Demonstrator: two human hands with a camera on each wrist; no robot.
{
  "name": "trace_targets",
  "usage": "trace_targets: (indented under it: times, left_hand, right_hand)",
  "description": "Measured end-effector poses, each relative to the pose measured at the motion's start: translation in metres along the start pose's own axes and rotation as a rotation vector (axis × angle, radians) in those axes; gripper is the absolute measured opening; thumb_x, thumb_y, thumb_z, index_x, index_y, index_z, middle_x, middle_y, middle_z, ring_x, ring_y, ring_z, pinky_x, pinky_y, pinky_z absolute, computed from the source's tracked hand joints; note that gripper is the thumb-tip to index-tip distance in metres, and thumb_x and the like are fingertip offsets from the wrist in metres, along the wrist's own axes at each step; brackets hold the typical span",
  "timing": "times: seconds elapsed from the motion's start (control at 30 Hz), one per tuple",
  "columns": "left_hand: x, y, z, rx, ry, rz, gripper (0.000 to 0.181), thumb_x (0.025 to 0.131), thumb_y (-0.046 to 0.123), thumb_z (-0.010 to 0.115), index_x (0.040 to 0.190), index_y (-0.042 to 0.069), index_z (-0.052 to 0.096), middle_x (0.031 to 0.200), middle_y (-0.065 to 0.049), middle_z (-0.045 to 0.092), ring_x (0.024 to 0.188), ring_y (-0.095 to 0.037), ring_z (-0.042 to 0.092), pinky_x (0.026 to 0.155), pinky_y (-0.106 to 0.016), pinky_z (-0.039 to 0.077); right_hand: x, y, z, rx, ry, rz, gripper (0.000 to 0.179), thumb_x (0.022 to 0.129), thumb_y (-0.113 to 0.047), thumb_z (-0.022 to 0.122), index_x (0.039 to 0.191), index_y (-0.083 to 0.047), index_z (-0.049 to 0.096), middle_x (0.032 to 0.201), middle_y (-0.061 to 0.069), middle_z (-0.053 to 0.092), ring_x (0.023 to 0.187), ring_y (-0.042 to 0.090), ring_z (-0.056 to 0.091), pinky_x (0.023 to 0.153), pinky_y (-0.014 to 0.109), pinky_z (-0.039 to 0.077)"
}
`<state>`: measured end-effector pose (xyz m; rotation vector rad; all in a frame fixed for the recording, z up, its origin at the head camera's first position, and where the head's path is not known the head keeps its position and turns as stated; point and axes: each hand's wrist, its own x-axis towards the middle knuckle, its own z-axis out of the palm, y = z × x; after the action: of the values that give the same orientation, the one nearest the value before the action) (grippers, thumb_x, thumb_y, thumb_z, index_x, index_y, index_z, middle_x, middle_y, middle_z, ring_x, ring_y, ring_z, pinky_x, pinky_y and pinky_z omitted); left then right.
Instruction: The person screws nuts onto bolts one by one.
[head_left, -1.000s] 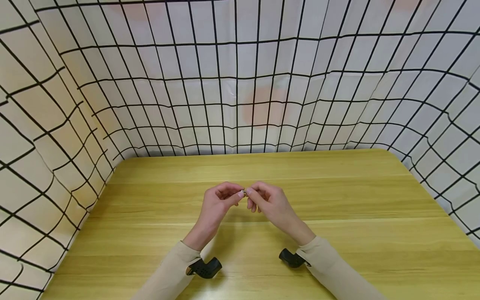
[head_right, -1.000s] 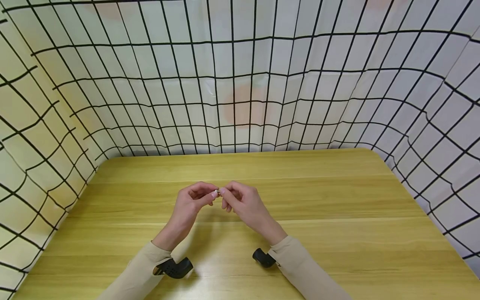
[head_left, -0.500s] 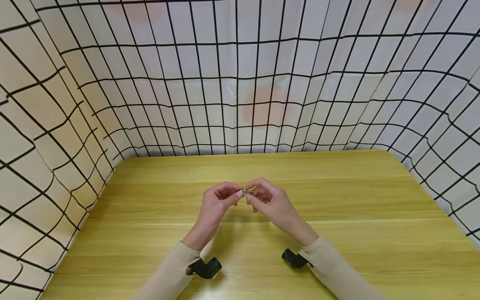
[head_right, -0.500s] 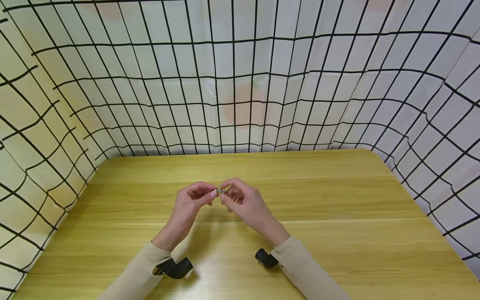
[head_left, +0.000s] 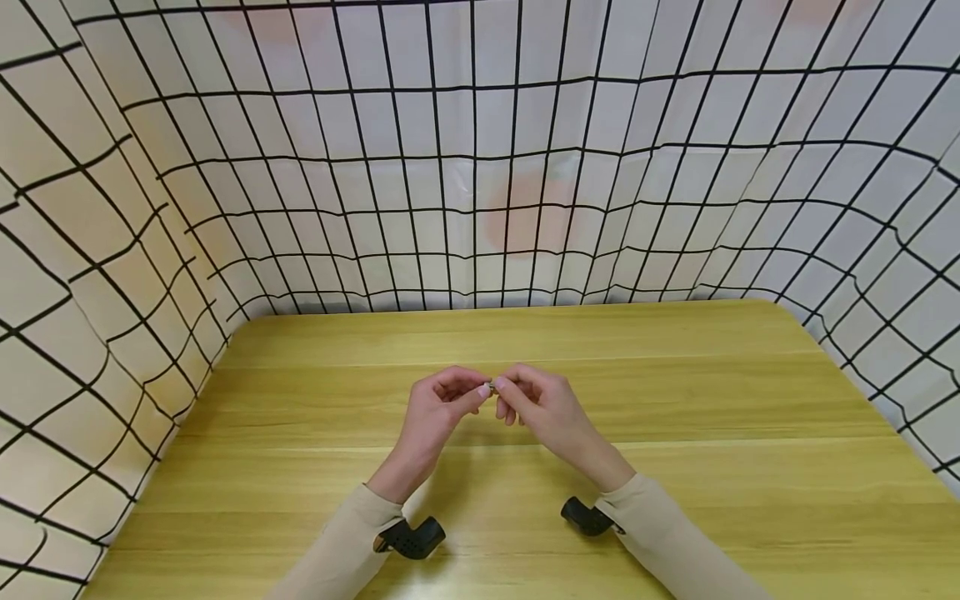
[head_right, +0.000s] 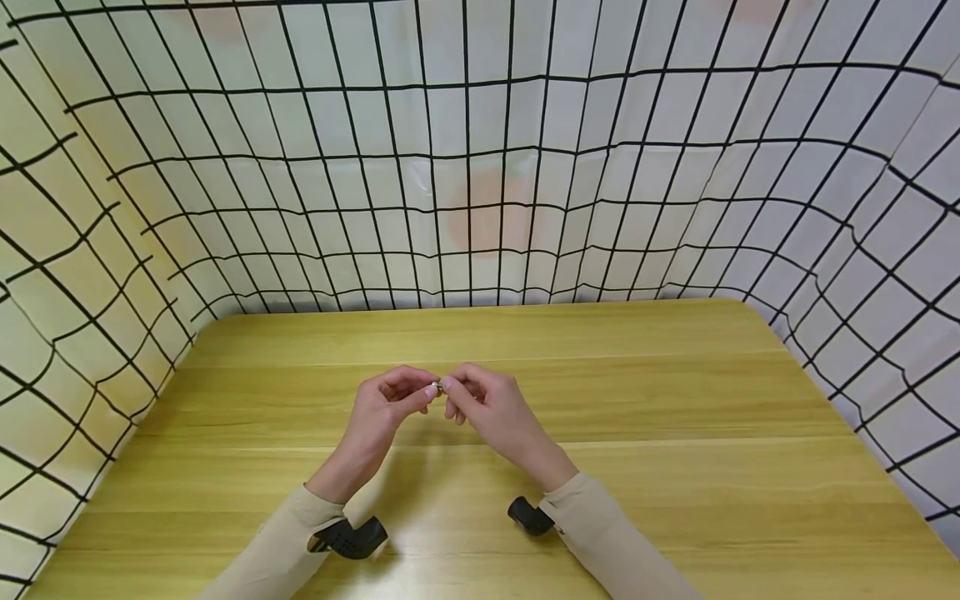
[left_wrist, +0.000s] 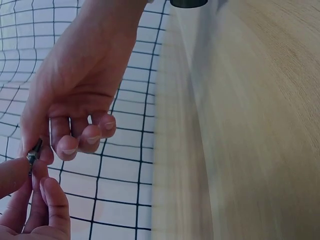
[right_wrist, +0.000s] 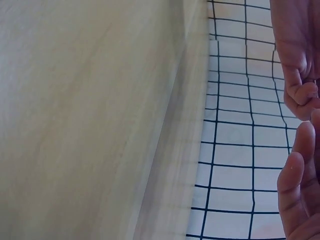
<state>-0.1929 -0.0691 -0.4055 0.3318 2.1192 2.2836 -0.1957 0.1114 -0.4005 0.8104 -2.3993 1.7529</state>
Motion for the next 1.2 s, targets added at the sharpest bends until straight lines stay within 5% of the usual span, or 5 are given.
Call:
trace_targets:
  times: [0.33,0.6,0.77,0.97,1.2]
  left_hand:
    - [0.0,-0.001,-0.001,-0.015,0.019,-0.023,0.014,0.09,0.008,0.072,0.101,0.0,0.072,0.092,-0.008,0.068,0.075,-0.019,0.059,0.074,-0.04,0.051]
    - [0.0,-0.001,-0.001,-0.026,0.028,-0.032,0.013,0.09,0.007,0.072,0.1,-0.001,0.072,0.092,-0.008,0.068,0.075,-0.018,0.058,0.072,-0.034,0.05]
    - [0.001,-0.001,-0.001,-0.017,0.017,-0.024,0.012,0.089,0.007,0.072,0.099,-0.001,0.072,0.091,-0.007,0.068,0.078,-0.025,0.059,0.071,-0.033,0.049]
    - [0.001,-0.001,0.0,0.009,0.0,-0.025,0.011,0.089,0.007,0.073,0.098,0.0,0.073,0.09,-0.007,0.069,0.081,-0.031,0.059,0.072,-0.033,0.049]
    - [0.0,0.001,0.0,0.023,0.002,-0.016,0.011,0.089,0.008,0.072,0.098,0.001,0.073,0.09,-0.007,0.069,0.08,-0.027,0.059,0.074,-0.038,0.05]
  right_hand:
    - [0.001,0.018,-0.003,0.018,-0.017,-0.044,0.023,0.097,-0.015,0.065,0.12,-0.013,0.059,0.082,0.0,0.068,0.064,0.031,0.062,0.055,0.037,0.052]
    - [0.001,0.017,-0.004,-0.013,-0.011,-0.086,0.016,0.095,-0.011,0.067,0.11,-0.016,0.062,0.079,-0.003,0.067,0.061,0.031,0.061,0.053,0.033,0.051]
    - [0.001,0.017,-0.004,-0.015,-0.022,-0.047,0.004,0.099,-0.018,0.063,0.102,-0.017,0.064,0.078,0.0,0.066,0.063,0.03,0.061,0.055,0.032,0.05]
    - [0.0,0.017,-0.002,0.01,-0.027,0.008,0.013,0.102,-0.019,0.057,0.092,-0.015,0.065,0.076,0.009,0.065,0.065,0.031,0.059,0.053,0.027,0.044]
    - [0.001,0.017,-0.002,0.001,-0.023,0.008,0.009,0.101,-0.02,0.058,0.104,-0.015,0.065,0.078,0.005,0.066,0.065,0.033,0.059,0.055,0.029,0.047]
